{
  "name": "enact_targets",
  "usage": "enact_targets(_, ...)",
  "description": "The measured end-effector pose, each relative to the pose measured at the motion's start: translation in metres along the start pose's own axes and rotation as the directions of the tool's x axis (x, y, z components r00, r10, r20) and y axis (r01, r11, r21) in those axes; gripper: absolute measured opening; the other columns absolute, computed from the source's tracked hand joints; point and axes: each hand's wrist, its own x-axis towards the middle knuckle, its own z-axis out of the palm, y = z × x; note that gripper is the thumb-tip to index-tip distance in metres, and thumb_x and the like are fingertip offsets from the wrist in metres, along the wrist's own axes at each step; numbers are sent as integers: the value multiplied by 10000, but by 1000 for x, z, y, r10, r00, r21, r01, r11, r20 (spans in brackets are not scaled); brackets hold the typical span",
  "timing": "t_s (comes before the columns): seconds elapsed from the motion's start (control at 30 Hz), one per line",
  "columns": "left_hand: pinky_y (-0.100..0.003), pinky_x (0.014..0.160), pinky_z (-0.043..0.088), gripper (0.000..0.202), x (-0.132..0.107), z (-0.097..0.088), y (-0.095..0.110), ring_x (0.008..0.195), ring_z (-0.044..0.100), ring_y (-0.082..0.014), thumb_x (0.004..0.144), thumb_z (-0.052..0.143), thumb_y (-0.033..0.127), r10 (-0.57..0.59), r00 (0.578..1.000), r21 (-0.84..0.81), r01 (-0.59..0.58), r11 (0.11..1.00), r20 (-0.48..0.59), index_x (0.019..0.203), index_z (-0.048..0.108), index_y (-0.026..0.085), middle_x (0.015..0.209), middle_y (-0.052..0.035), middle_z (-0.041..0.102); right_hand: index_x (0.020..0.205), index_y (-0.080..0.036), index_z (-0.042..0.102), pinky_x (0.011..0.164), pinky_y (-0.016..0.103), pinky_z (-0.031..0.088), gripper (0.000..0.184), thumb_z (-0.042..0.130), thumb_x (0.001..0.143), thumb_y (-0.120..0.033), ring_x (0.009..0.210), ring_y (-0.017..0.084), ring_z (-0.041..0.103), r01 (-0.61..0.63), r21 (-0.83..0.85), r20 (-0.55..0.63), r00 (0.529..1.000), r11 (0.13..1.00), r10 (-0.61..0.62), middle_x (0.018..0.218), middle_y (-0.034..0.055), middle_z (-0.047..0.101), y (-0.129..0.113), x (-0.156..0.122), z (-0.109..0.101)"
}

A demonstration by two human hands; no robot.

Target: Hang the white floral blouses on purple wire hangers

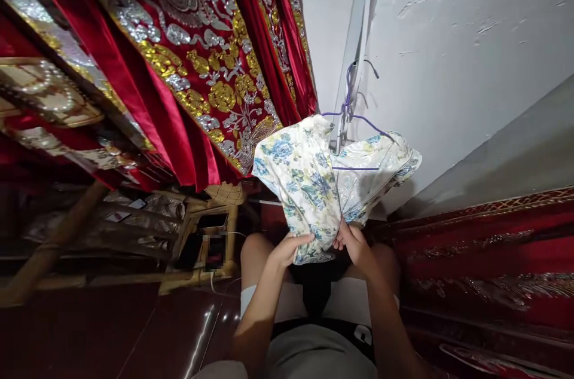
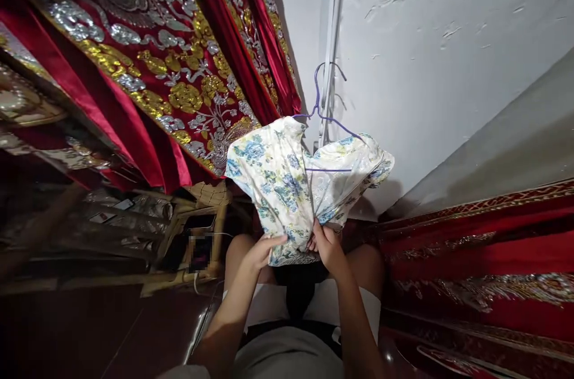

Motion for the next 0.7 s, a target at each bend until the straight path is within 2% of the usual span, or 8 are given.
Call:
enact_targets(0.1, -489, 1001, 544, 676, 5, 8, -4, 1084, 722, -361, 576, 917, 388, 103, 989, -35, -107, 994, -106, 1197, 724, 205, 1074, -120, 783, 525, -237, 523, 530, 339, 415, 722, 475, 785, -909, 472, 179, 508, -5, -38, -1, 1000, 999, 5, 479, 37, 547, 2, -1, 8)
enact_targets(0.27, -450, 1064, 502, 649, 5, 27, -26, 1125, 706, -324, 630, 893, 421, 212, 956, -55, -227, 972, -201, 1217, 712, 211, 1146, -106, 771, 617, -247, 487, 527, 322, 379, 655, 431, 867, -850, 485, 165, 497, 87, -98, -133, 986, 991, -100, 497, 3, 530, 7, -6, 5)
enact_targets(0.5, -448, 1056, 485, 589, 11, 30, -44, 1181, 660, -326, 700, 855, 442, 288, 931, -15, -299, 954, -227, 1186, 683, 155, 1170, -147, 740, 628, -237, 490, 521, 277, 381, 413, 605, 897, -530, 495, 127, 469, 167, -59, -96, 980, 984, -172, 530, -28, 531, 0, -13, -24)
enact_targets(0.53, -450, 1047, 488, 546, 13, 27, -45, 1167, 662, -317, 739, 821, 436, 354, 896, 42, -357, 933, -266, 1183, 669, 157, 1183, -149, 727, 622, -237, 490, 514, 276, 380, 399, 605, 892, -508, 489, 127, 469, 156, -59, -105, 981, 986, -161, 525, -27, 536, -1, -14, -26)
enact_targets(0.57, -452, 1050, 483, 507, 16, 24, -47, 1170, 655, -305, 779, 783, 421, 458, 823, 133, -440, 888, -336, 1195, 648, 165, 1217, -149, 705, 606, -240, 480, 503, 277, 378, 401, 605, 885, -500, 476, 128, 467, 137, -57, -114, 983, 989, -143, 509, -26, 533, -1, -14, -26)
enact_targets(0.63, -461, 1089, 446, 443, 21, 18, -54, 1223, 612, -287, 832, 723, 372, 721, 540, 420, -587, 692, -434, 1214, 601, 184, 1298, -151, 640, 564, -247, 448, 468, 280, 367, 436, 614, 861, -519, 435, 129, 456, 90, -56, -120, 988, 994, -96, 460, -24, 510, -2, -14, -22)
enact_targets(0.67, -467, 1113, 421, 426, 23, 17, -59, 1257, 583, -284, 842, 710, 343, 826, 403, 561, -607, 563, -393, 1219, 585, 190, 1321, -153, 613, 553, -249, 448, 450, 282, 359, 448, 624, 843, -540, 413, 130, 450, 66, -63, -108, 992, 996, -72, 438, -22, 501, -2, -15, -19)
enact_targets(0.7, -471, 1127, 406, 427, 25, 17, -64, 1279, 562, -284, 844, 707, 319, 896, 334, 660, -607, 443, -294, 1230, 575, 193, 1328, -155, 598, 554, -247, 467, 436, 285, 353, 448, 632, 826, -562, 397, 133, 449, 48, -73, -86, 995, 996, -54, 426, -18, 505, -2, -16, -15)
